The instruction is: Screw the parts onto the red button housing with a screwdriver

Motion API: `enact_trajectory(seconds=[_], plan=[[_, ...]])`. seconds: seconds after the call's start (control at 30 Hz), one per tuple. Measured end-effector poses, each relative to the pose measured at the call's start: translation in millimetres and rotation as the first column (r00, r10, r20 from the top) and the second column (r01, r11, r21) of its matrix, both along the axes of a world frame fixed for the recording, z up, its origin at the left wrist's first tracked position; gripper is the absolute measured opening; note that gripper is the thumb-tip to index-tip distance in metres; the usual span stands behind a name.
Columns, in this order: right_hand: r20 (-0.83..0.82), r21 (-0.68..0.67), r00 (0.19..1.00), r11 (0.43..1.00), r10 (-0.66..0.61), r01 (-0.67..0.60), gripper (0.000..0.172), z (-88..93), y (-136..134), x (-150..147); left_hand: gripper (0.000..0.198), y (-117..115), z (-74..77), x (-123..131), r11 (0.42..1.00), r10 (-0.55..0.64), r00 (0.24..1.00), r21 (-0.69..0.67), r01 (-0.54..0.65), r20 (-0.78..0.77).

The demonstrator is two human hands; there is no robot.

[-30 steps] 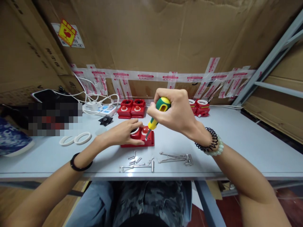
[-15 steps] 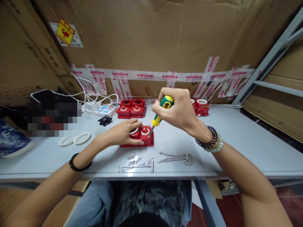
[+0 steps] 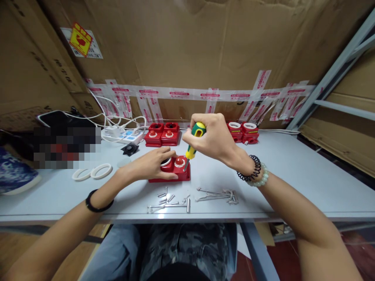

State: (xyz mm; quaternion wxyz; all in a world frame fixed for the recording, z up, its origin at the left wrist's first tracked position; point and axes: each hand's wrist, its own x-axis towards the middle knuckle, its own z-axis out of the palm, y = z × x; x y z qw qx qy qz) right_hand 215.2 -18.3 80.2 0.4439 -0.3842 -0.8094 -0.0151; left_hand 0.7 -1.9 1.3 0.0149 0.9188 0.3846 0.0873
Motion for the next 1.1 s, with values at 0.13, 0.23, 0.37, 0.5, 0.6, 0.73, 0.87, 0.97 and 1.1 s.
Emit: enact_trajectory(seconds=[0.13, 0.23, 0.37, 0.5, 0.6, 0.73, 0.87, 0.97, 1.1], plan=[[0.063, 0.023, 0.995, 0.997, -0.073, 0.071, 0.015, 3.0, 1.6, -7.9, 0.055, 0.3, -0.9, -0.1, 1.0, -0.001, 1.0, 0.005, 0.001, -0.001], [0.109, 0.043, 0.98, 0.986, -0.166, 0.163, 0.016, 4.2, 6.9, -12.8, 0.055, 0.4, -1.3, -0.4, 1.0, 0.006, 1.0, 0.002, -0.006, 0.004], [0.166, 0.052, 0.949, 0.963, -0.268, 0.263, 0.019, 4.7, 14.4, -15.2, 0.055, 0.2, -0.9, -0.3, 1.0, 0.011, 1.0, -0.008, -0.011, 0.007], [0.194, 0.081, 0.935, 0.955, -0.295, 0.285, 0.018, 3.8, 10.8, -18.3, 0.054, 0.1, -0.6, 0.4, 1.0, 0.014, 1.0, -0.005, -0.014, 0.001], [0.204, -0.004, 0.979, 1.0, -0.028, 0.03, 0.012, 5.6, 3.5, -20.5, 0.053, 1.1, -1.7, 0.5, 1.0, 0.005, 1.0, -0.006, -0.005, 0.007], [0.266, -0.259, 0.882, 0.91, 0.39, -0.324, 0.029, 20.6, -3.6, -14.7, 0.051, 2.2, -1.9, 0.6, 1.0, -0.002, 1.0, -0.007, 0.002, 0.004], [0.375, -0.4, 0.759, 0.831, 0.533, -0.386, 0.024, 38.7, -6.0, -4.5, 0.052, 0.3, 0.1, 0.9, 1.0, 0.009, 1.0, -0.003, -0.009, -0.022], [0.434, -0.33, 0.816, 0.91, 0.381, -0.25, 0.014, 38.4, -1.5, -3.4, 0.052, -0.9, 0.4, 0.5, 1.0, 0.013, 1.0, 0.008, -0.013, -0.024], [0.45, -0.03, 0.884, 0.987, -0.13, 0.16, 0.04, 25.7, 7.2, -7.5, 0.052, 0.1, -1.4, -0.5, 1.0, 0.005, 1.0, 0.026, -0.004, -0.003]])
